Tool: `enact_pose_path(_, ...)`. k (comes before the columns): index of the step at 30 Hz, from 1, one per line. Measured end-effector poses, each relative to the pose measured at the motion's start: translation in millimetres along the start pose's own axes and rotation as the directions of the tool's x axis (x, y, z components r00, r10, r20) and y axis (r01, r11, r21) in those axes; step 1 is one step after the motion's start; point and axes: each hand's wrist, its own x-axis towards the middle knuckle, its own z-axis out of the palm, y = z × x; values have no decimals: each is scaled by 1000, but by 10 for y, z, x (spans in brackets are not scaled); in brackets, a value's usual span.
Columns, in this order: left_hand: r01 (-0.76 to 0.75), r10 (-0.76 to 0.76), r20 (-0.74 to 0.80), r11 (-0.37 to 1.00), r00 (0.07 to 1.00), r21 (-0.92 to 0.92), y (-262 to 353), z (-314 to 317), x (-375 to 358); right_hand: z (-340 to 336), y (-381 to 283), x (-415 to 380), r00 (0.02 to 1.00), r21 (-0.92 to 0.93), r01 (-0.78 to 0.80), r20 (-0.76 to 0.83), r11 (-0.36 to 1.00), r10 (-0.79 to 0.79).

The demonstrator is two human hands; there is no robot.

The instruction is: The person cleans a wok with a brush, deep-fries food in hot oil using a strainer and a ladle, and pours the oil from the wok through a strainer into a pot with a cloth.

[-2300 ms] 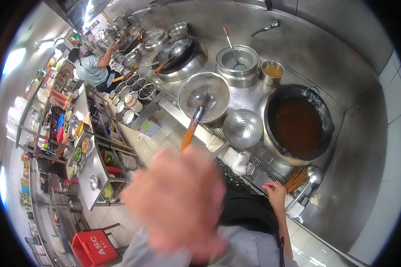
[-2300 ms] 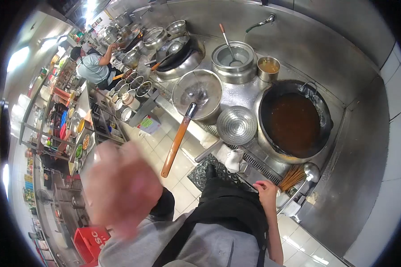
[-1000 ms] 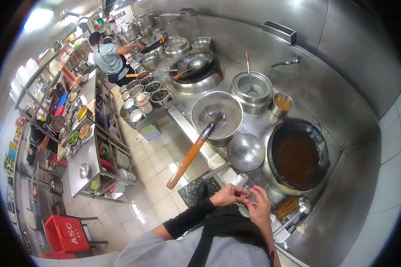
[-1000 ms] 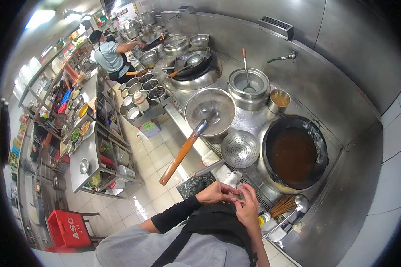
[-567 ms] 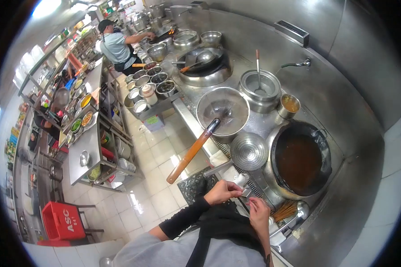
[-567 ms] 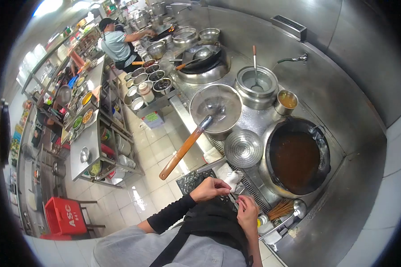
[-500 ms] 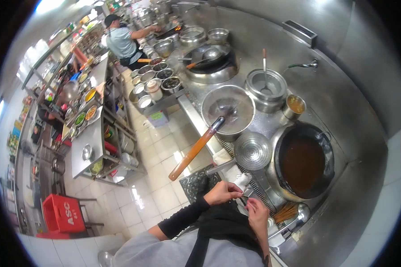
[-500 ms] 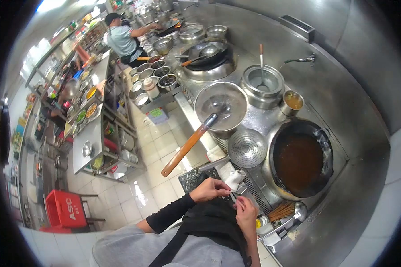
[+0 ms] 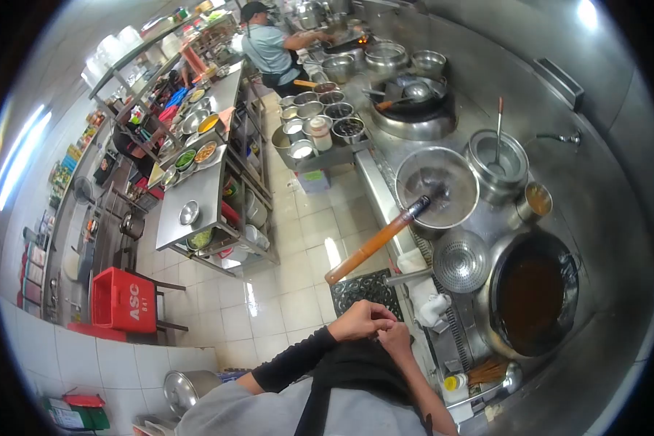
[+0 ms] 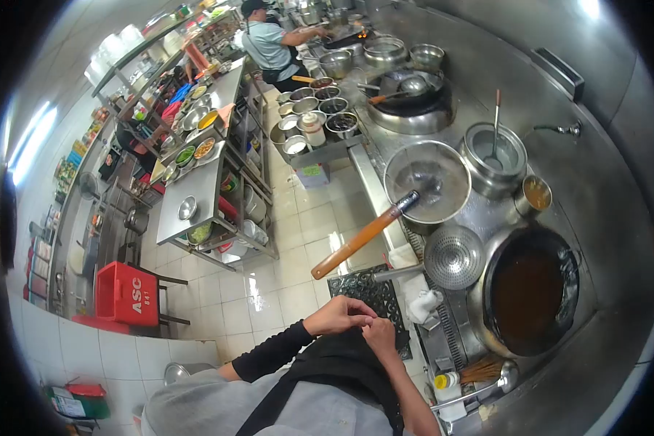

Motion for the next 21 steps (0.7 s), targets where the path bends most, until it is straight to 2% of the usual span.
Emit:
enact_pose_path(1,-14,14,-11,1000,1000,8,31,-70,-60,231,127,121,998,18,-64,6,998,63)
enact_pose_path(2,-27,27,-24,1000,999,10,35,-134,-116,578,274,297,998,281,-42,-24,959,51)
enact_pose_path(3,-57,56,-41,998,998,-36,12,-191,-172,796,516,362,1000,331,-7,-5,943,9)
enact_pose_path(5,-116,106,-81,985,991,-127,-54,-315,-305,954,266,419,997,434,51,38,899,-74)
enact_pose_path(6,-124,115,-123,990,986,-72,-74,-378,-389,966,152,440,989,365,-25,144,931,-30)
enact_pose_path(9,-180,150,-191,973,970,-147,-298,-505,-567,1192,162,495,981,450,65,137,891,-141)
enact_pose_path(10,-131,99,-186,976,978,-172,-356,-539,-657,1149,105,499,977,481,87,130,873,-168)
enact_pose_path(12,-52,18,-165,978,986,-203,-333,-652,-789,1192,246,512,970,198,149,162,969,-183)
enact_pose_path(13,-86,38,-181,960,983,-268,-351,-676,-810,1211,309,568,967,53,184,171,982,-190)
enact_pose_path(14,-108,46,-189,938,981,-330,-388,-673,-872,1194,280,546,972,61,188,132,980,-195)
enact_pose_path(17,-198,116,-216,892,969,-406,-249,-759,-1105,1066,165,472,995,71,4,101,997,-11)
enact_pose_path(18,-226,141,-228,884,963,-409,-188,-795,-1173,1101,210,472,999,109,-22,38,994,18)
enact_pose_path(21,-311,213,-268,859,939,-406,-46,-925,-1323,1076,267,430,966,149,-244,-45,958,253)
